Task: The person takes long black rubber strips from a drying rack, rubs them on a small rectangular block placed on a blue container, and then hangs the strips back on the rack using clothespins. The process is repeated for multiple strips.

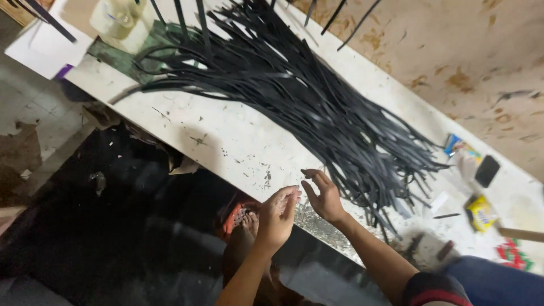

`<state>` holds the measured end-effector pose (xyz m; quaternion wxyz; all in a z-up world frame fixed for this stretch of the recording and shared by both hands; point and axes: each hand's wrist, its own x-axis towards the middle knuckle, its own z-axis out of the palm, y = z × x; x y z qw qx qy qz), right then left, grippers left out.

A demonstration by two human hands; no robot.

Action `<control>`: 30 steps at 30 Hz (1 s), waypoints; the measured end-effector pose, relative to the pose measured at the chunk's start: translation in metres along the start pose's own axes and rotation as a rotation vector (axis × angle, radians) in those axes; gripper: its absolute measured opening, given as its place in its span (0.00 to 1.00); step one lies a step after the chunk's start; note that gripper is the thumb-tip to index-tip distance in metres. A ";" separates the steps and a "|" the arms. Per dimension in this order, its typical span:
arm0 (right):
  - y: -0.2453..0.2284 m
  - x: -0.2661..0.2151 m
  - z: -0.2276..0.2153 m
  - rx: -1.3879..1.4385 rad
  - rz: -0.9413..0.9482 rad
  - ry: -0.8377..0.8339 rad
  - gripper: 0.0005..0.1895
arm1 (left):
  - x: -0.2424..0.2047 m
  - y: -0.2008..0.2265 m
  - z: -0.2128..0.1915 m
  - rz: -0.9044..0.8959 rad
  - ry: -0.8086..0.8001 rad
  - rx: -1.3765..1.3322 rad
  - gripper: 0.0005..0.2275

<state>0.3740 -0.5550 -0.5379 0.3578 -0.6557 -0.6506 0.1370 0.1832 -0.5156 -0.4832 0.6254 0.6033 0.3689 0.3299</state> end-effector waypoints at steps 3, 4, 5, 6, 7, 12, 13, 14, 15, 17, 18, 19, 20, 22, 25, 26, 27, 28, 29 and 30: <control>0.008 -0.024 0.017 0.021 -0.080 0.166 0.05 | -0.014 -0.040 0.016 0.119 0.014 0.091 0.14; 0.017 -0.041 0.029 0.023 -0.084 0.201 0.05 | -0.025 -0.059 0.025 0.142 -0.004 0.111 0.14; 0.023 -0.058 0.038 0.068 -0.095 0.280 0.01 | -0.037 -0.075 0.035 0.131 0.024 0.046 0.13; 0.023 -0.070 0.043 0.110 -0.107 0.368 0.04 | -0.047 -0.084 0.041 0.124 0.042 -0.017 0.12; 0.025 -0.091 0.049 0.109 -0.111 0.413 0.04 | -0.060 -0.102 0.047 0.152 0.014 0.005 0.12; 0.004 -0.156 0.019 0.153 -0.082 0.442 0.08 | -0.125 -0.099 0.073 0.163 0.004 0.131 0.10; 0.005 -0.167 0.015 0.160 -0.092 0.448 0.08 | -0.140 -0.090 0.075 0.172 0.010 0.139 0.10; 0.007 -0.177 0.010 0.124 -0.100 0.431 0.11 | -0.151 -0.081 0.077 0.213 -0.036 0.169 0.10; 0.011 -0.185 0.007 0.087 -0.107 0.414 0.13 | -0.160 -0.073 0.079 0.254 -0.081 0.200 0.11; 0.008 -0.204 0.001 0.095 -0.092 0.425 0.14 | -0.173 -0.071 0.085 0.259 -0.111 0.201 0.11; 0.007 -0.213 -0.002 0.103 -0.078 0.425 0.14 | -0.179 -0.070 0.087 0.257 -0.132 0.196 0.11; 0.007 -0.224 -0.004 0.102 -0.075 0.427 0.14 | -0.185 -0.069 0.087 0.256 -0.136 0.196 0.11; 0.008 -0.232 -0.006 0.084 -0.053 0.390 0.15 | -0.190 -0.069 0.087 0.256 -0.127 0.207 0.11; 0.010 -0.245 -0.009 0.068 -0.038 0.357 0.16 | -0.199 -0.068 0.085 0.262 -0.113 0.221 0.10; 0.007 -0.251 -0.009 0.075 0.043 0.371 0.18 | -0.206 -0.068 0.078 0.248 -0.136 0.232 0.11; 0.003 -0.250 -0.010 0.098 0.074 0.387 0.18 | -0.205 -0.067 0.076 0.245 -0.152 0.229 0.11; -0.001 -0.247 -0.010 0.121 0.104 0.403 0.18 | -0.204 -0.067 0.073 0.242 -0.169 0.225 0.10; 0.000 -0.243 -0.007 0.119 0.103 0.409 0.18 | -0.201 -0.067 0.070 0.247 -0.173 0.226 0.10; 0.001 -0.237 -0.004 0.086 0.087 0.414 0.19 | -0.198 -0.067 0.066 0.256 -0.188 0.222 0.10; 0.001 -0.234 0.000 0.055 0.080 0.420 0.20 | -0.195 -0.068 0.061 0.258 -0.210 0.218 0.10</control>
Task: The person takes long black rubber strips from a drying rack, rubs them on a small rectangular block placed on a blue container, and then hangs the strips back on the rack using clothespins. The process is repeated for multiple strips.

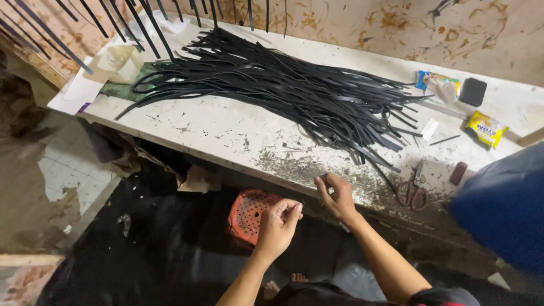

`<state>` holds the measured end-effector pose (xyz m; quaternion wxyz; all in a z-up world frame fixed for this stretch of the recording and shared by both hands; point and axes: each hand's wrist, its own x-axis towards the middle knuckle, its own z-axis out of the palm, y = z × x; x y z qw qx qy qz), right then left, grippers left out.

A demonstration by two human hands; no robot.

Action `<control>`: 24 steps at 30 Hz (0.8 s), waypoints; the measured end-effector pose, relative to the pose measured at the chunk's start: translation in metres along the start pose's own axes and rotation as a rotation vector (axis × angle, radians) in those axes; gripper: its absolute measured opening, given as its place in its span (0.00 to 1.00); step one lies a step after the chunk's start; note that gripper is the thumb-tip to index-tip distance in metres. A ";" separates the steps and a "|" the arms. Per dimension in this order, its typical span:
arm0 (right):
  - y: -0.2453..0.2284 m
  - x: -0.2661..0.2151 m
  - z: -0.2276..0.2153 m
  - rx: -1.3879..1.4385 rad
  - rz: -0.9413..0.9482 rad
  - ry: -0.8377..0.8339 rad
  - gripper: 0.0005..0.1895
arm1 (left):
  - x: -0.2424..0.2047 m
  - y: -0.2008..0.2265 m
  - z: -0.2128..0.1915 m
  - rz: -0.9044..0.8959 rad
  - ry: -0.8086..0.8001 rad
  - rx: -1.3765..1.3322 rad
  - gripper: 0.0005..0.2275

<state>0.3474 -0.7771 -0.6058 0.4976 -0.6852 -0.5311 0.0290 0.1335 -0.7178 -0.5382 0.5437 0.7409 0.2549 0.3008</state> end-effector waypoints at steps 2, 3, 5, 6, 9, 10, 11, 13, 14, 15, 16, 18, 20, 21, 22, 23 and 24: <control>-0.007 0.001 0.012 0.002 0.016 0.010 0.17 | -0.001 -0.004 -0.011 0.001 -0.011 0.008 0.10; -0.010 0.002 0.018 0.008 0.023 0.011 0.15 | -0.002 -0.005 -0.016 0.002 -0.009 0.015 0.09; -0.015 0.006 0.025 -0.002 -0.033 -0.008 0.12 | -0.001 -0.006 -0.026 0.013 0.001 0.006 0.09; -0.017 0.009 0.030 -0.003 -0.094 -0.027 0.10 | 0.001 -0.006 -0.032 0.025 0.017 0.004 0.09; -0.007 0.013 0.036 0.006 -0.043 -0.057 0.03 | 0.005 -0.020 -0.037 -0.054 0.012 0.044 0.11; -0.009 0.018 0.034 0.003 -0.037 -0.059 0.03 | 0.008 -0.021 -0.038 -0.059 0.008 0.040 0.11; -0.010 0.023 0.033 0.022 0.001 -0.090 0.03 | 0.012 -0.022 -0.038 -0.044 0.003 0.041 0.10; -0.003 0.034 0.032 0.046 0.044 -0.127 0.04 | 0.019 -0.022 -0.038 -0.039 -0.001 0.044 0.10; 0.006 0.041 0.033 0.014 0.047 -0.112 0.05 | 0.026 -0.021 -0.038 -0.056 -0.016 0.033 0.11; 0.015 0.049 0.034 -0.019 0.050 -0.096 0.05 | 0.034 -0.020 -0.037 -0.073 -0.030 0.023 0.12; 0.029 0.062 0.034 -0.015 0.050 -0.098 0.05 | 0.042 -0.020 -0.035 -0.076 -0.027 0.025 0.12; 0.058 0.088 0.035 -0.102 0.001 -0.052 0.07 | 0.061 -0.020 -0.030 -0.076 -0.014 0.014 0.11; 0.102 0.121 0.040 -0.119 -0.028 -0.020 0.09 | 0.082 -0.033 -0.017 -0.102 0.021 0.029 0.10; 0.124 0.140 0.043 -0.143 -0.057 0.016 0.11 | 0.095 -0.039 -0.011 -0.123 0.051 0.040 0.10; 0.142 0.158 0.048 -0.126 -0.056 0.015 0.11 | 0.109 -0.043 -0.006 -0.129 0.057 0.054 0.10; 0.160 0.178 0.052 -0.145 -0.044 0.010 0.12 | 0.123 -0.047 -0.001 -0.203 0.038 0.035 0.09; 0.179 0.194 0.057 -0.164 -0.030 -0.001 0.13 | 0.135 -0.051 0.006 -0.281 0.021 0.012 0.08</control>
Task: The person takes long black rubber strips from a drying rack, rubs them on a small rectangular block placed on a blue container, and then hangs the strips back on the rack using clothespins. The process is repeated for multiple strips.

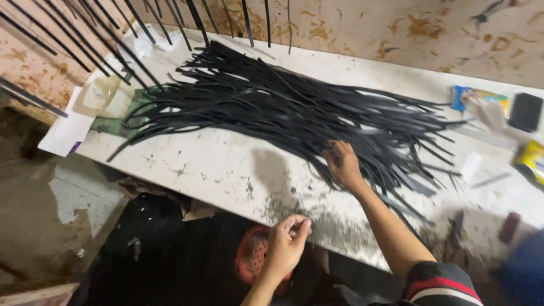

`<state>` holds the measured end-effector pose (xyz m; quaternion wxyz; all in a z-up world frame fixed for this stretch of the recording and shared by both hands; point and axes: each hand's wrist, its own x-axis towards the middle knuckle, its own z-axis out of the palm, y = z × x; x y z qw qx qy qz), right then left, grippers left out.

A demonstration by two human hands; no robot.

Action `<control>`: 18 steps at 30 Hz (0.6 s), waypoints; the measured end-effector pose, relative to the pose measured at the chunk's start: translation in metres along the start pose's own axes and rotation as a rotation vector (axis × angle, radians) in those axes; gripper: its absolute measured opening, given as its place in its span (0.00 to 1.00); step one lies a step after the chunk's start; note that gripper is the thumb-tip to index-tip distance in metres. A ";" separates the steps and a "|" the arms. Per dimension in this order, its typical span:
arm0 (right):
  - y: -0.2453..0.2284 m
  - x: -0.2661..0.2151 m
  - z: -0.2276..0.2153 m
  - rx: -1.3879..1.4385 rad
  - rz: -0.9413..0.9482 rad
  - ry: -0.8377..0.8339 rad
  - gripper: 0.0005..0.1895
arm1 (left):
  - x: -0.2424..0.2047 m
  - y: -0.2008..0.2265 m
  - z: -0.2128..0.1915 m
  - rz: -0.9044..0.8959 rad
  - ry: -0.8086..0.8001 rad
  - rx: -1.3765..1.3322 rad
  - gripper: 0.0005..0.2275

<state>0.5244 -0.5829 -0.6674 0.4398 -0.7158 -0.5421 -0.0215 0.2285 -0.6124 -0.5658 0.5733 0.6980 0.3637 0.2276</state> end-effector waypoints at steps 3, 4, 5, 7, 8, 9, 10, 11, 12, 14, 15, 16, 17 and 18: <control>0.056 0.047 0.031 0.030 0.003 -0.108 0.15 | 0.042 0.008 0.012 -0.017 -0.035 -0.016 0.11; 0.081 0.060 0.048 0.046 0.010 -0.117 0.15 | 0.055 0.008 0.016 -0.032 -0.028 -0.007 0.11; 0.105 0.072 0.065 0.029 -0.011 -0.131 0.20 | 0.066 0.007 0.020 -0.081 -0.004 0.020 0.12; 0.137 0.088 0.089 0.021 -0.018 -0.159 0.24 | 0.083 0.004 0.028 -0.150 0.018 0.050 0.14; 0.146 0.099 0.097 -0.015 0.070 -0.254 0.28 | 0.090 0.001 0.031 -0.149 0.046 0.096 0.13; 0.153 0.108 0.106 -0.052 0.156 -0.350 0.33 | 0.096 -0.001 0.035 -0.149 0.073 0.142 0.12; 0.162 0.116 0.117 -0.043 0.156 -0.361 0.33 | 0.102 0.007 0.034 -0.160 0.079 0.144 0.12; 0.170 0.123 0.127 -0.120 0.204 -0.440 0.34 | 0.107 0.016 0.033 -0.230 0.032 0.153 0.15; 0.177 0.132 0.138 -0.197 0.249 -0.514 0.34 | 0.112 0.024 0.031 -0.296 -0.014 0.162 0.18; 0.177 0.146 0.147 -0.283 0.263 -0.601 0.32 | 0.123 0.034 0.034 -0.377 -0.040 0.127 0.17; 0.175 0.153 0.152 -0.378 0.280 -0.679 0.29 | 0.127 0.039 0.035 -0.450 -0.072 0.088 0.16; 0.180 0.158 0.156 -0.370 0.269 -0.689 0.29 | 0.132 0.040 0.038 -0.458 -0.058 0.088 0.16; 0.185 0.162 0.159 -0.401 0.256 -0.772 0.28 | 0.135 0.041 0.040 -0.470 -0.066 0.095 0.15; 0.190 0.165 0.161 -0.437 0.245 -0.855 0.26 | 0.138 0.041 0.042 -0.480 -0.077 0.099 0.14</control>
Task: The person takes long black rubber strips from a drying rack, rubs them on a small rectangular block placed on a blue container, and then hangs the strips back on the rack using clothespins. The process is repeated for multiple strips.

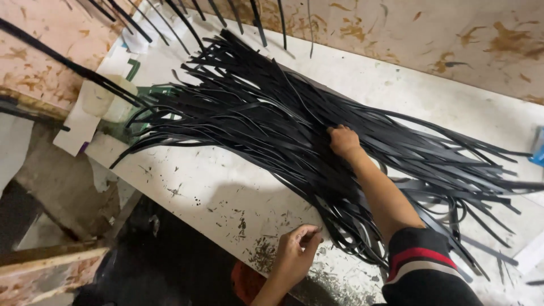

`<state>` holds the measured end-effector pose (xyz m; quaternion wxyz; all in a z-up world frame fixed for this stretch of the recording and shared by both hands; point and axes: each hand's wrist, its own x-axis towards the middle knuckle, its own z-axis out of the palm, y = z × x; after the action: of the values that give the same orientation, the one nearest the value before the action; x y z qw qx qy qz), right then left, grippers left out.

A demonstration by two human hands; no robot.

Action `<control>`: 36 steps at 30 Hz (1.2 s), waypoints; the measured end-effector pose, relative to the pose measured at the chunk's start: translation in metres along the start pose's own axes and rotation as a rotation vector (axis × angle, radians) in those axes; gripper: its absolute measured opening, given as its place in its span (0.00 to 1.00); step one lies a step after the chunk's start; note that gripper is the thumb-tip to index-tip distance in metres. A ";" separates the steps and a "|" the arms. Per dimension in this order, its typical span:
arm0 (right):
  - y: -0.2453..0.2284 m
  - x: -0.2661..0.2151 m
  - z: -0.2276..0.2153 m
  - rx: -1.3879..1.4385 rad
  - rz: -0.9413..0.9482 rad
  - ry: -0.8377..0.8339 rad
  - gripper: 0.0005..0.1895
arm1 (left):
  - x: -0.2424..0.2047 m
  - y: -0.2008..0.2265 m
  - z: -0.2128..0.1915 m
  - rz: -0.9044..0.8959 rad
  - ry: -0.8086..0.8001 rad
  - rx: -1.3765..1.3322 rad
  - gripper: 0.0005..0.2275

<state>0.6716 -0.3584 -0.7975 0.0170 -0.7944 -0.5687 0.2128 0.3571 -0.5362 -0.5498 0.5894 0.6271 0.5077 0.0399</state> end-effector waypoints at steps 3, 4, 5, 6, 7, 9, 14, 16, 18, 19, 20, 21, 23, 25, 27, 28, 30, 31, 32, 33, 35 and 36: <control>0.002 -0.007 -0.022 0.000 0.017 -0.080 0.20 | 0.005 -0.002 0.003 0.063 -0.005 0.004 0.15; 0.010 -0.008 -0.015 -0.001 0.012 -0.085 0.20 | 0.007 -0.007 0.006 0.058 -0.001 0.000 0.15; 0.018 -0.009 -0.009 -0.084 -0.048 0.005 0.17 | 0.008 -0.012 0.009 0.136 0.026 0.011 0.15; 0.026 -0.011 -0.004 -0.166 -0.107 0.100 0.15 | 0.009 -0.018 0.011 0.219 0.052 0.023 0.15; 0.027 -0.025 -0.018 -0.167 -0.111 0.099 0.15 | 0.006 -0.017 0.012 0.217 0.055 0.021 0.15; 0.030 -0.054 -0.050 -0.397 -0.105 0.193 0.18 | 0.002 -0.014 0.013 0.119 -0.013 0.087 0.23; 0.022 -0.156 -0.131 -0.278 -0.284 0.406 0.19 | 0.004 -0.028 0.030 0.467 0.033 0.088 0.12; 0.001 -0.206 -0.172 -0.202 -0.338 0.427 0.17 | -0.003 -0.012 0.029 0.528 0.005 0.047 0.11; -0.022 -0.259 -0.206 0.009 -0.388 0.400 0.13 | -0.010 0.008 0.027 0.636 0.014 0.052 0.08; -0.029 -0.281 -0.219 -0.001 -0.371 0.409 0.13 | -0.013 0.020 0.025 0.651 -0.002 0.049 0.08; -0.037 -0.304 -0.231 0.086 -0.451 0.414 0.13 | -0.016 0.033 0.024 0.796 0.100 0.051 0.09; -0.045 -0.328 -0.243 0.173 -0.532 0.419 0.13 | -0.020 0.046 0.022 0.939 0.204 0.048 0.11; -0.070 -0.375 -0.263 0.307 -0.554 0.444 0.12 | -0.037 0.081 0.019 1.120 0.266 0.059 0.12; -0.079 -0.410 -0.271 0.443 -0.575 0.475 0.11 | -0.047 0.102 0.016 1.298 0.328 0.063 0.14; -0.069 -0.436 -0.263 0.538 -0.586 0.463 0.12 | -0.047 0.106 0.020 1.339 0.068 0.019 0.09; -0.064 -0.451 -0.265 0.530 -0.561 0.483 0.12 | -0.053 0.106 0.013 1.355 0.038 0.012 0.09; -0.055 -0.479 -0.266 0.632 -0.530 0.413 0.10 | -0.060 0.107 0.002 1.388 -0.108 0.050 0.06; -0.052 -0.493 -0.265 0.628 -0.508 0.435 0.10 | -0.059 0.102 -0.006 1.403 -0.136 0.047 0.06; -0.050 -0.507 -0.263 0.683 -0.472 0.426 0.10 | -0.058 0.097 -0.016 1.351 -0.178 0.024 0.06; -0.048 -0.520 -0.261 0.739 -0.437 0.417 0.10 | -0.056 0.093 -0.026 1.298 -0.219 0.004 0.06; -0.054 -0.536 -0.250 0.760 -0.412 0.465 0.10 | -0.073 0.100 -0.032 1.286 -0.249 0.045 0.06; -0.057 -0.544 -0.244 0.781 -0.402 0.490 0.09 | -0.082 0.102 -0.035 1.263 -0.256 0.082 0.06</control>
<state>0.5644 -0.7808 -0.3875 0.4868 -0.6300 -0.5678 0.2092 0.3551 -0.5466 -0.4145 0.4841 0.8268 -0.0322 0.2845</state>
